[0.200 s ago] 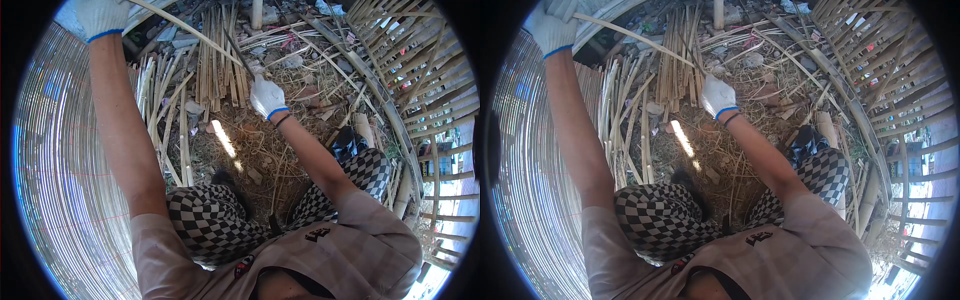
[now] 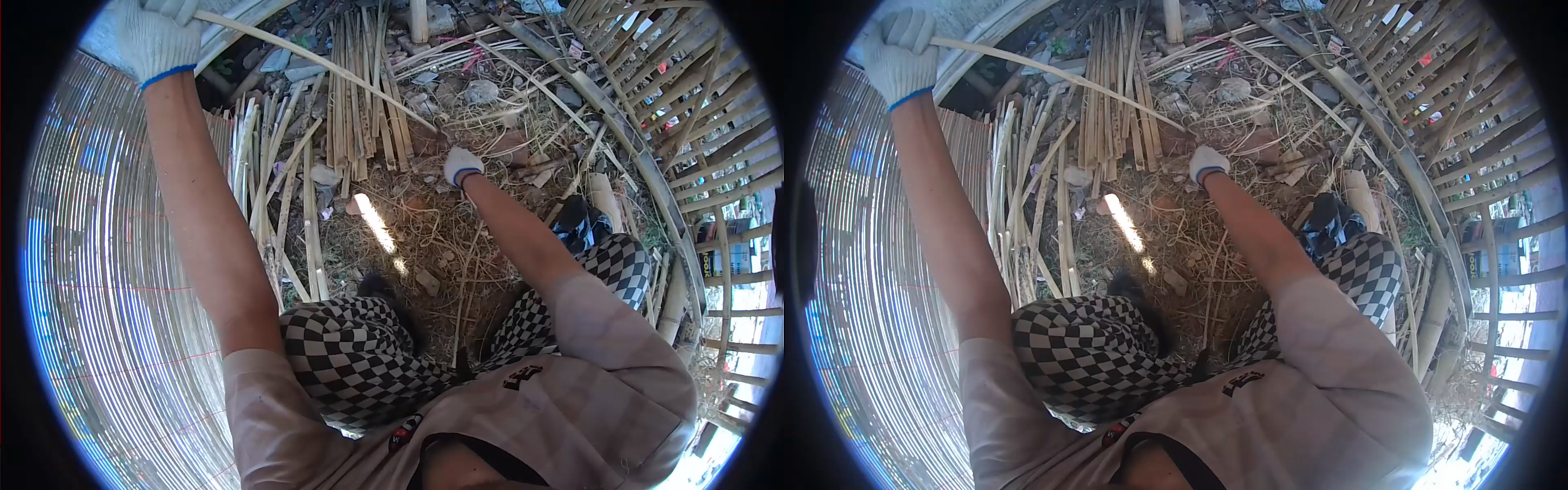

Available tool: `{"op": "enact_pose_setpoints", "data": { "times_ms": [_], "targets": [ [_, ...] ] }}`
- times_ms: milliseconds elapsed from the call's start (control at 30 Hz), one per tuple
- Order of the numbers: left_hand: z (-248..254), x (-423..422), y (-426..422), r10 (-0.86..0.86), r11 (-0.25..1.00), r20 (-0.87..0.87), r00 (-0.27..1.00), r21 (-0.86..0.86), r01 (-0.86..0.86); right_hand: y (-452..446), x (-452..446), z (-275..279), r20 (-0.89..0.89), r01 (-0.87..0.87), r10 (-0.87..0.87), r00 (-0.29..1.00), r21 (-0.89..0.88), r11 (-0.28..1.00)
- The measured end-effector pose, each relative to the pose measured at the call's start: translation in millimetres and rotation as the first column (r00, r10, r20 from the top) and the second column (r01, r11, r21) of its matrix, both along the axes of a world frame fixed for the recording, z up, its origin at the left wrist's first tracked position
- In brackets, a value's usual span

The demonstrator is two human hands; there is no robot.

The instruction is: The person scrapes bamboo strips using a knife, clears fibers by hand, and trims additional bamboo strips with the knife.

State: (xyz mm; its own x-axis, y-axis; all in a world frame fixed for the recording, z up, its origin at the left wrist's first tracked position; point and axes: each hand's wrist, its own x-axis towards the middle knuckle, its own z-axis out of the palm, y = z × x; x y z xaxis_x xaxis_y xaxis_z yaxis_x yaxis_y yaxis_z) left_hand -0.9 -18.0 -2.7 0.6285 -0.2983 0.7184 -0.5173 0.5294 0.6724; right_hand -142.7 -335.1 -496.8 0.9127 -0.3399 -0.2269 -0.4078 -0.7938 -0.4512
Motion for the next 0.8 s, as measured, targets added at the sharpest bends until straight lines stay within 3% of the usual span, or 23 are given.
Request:
{"op": "enact_pose_setpoints", "data": {
  "times_ms": [67, 167, 267, 367, 400, 467, 533, 633, 667, 700, 733, 767, 800],
  "targets": [
    [5, 3, 1, -0.516, 0.854, 0.039, 0.856, 0.095, 0.511, -21, -6, -13, -0.038, 0.007, -0.006, 0.999, 0.007, 1.0],
    [10, -8, 1, -0.008, 0.996, -0.001, 1.0, 0.088, 0.008, -10, -24, -22, -0.022, 0.051, -0.051, 0.998, 0.022, 0.998],
    [-2, -53, -34, -0.061, 0.996, -0.043, 0.997, -0.061, 0.058, 1, -30, -30, -0.028, 0.097, -0.096, 0.995, 0.058, 0.994],
    [4, -97, -58, 0.07, 0.991, -0.205, 0.976, -0.099, -0.092, 4, -34, -31, -0.036, 0.114, -0.113, 0.993, 0.049, 0.992],
    [7, -83, -45, -0.12, 0.992, -0.192, 0.974, -0.056, 0.112, 4, -35, -33, -0.031, 0.116, -0.115, 0.993, 0.029, 0.993],
    [14, -39, -9, -0.482, 0.867, -0.193, 0.855, 0.038, 0.497, 0, -33, -49, -0.027, 0.142, -0.141, 0.99, 0.039, 0.989],
    [14, -37, -6, -0.556, 0.813, -0.176, 0.812, 0.086, 0.575, -7, -28, -70, -0.029, 0.194, -0.192, 0.981, 0.094, 0.977],
    [9, -42, -8, -0.57, 0.81, -0.11, 0.814, 0.09, 0.579, -4, -41, -42, -0.146, -0.025, 0.013, 0.989, -0.083, 0.996],
    [7, -46, -10, -0.554, 0.825, -0.08, 0.828, 0.078, 0.56, -1, -47, -34, -0.117, 0.034, -0.03, 0.993, 0.033, 0.999],
    [4, -69, -32, -0.223, 0.973, -0.13, 0.966, 0.031, 0.229, 1, -49, -33, -0.095, 0.085, -0.071, 0.993, 0.151, 0.985],
    [1, -112, -69, 0.137, 0.99, -0.192, 0.972, 0.0, -0.139, 2, -49, -35, -0.105, 0.057, -0.042, 0.994, 0.14, 0.989],
    [2, -134, -85, 0.472, 0.871, -0.262, 0.842, -0.013, -0.492, 3, -48, -37, -0.114, 0.028, -0.013, 0.993, 0.13, 0.991],
    [1, -94, -65, 0.364, 0.893, -0.357, 0.86, -0.129, -0.431, 1, -41, -47, -0.164, -0.077, 0.074, 0.984, -0.011, 0.997]
  ]
}}
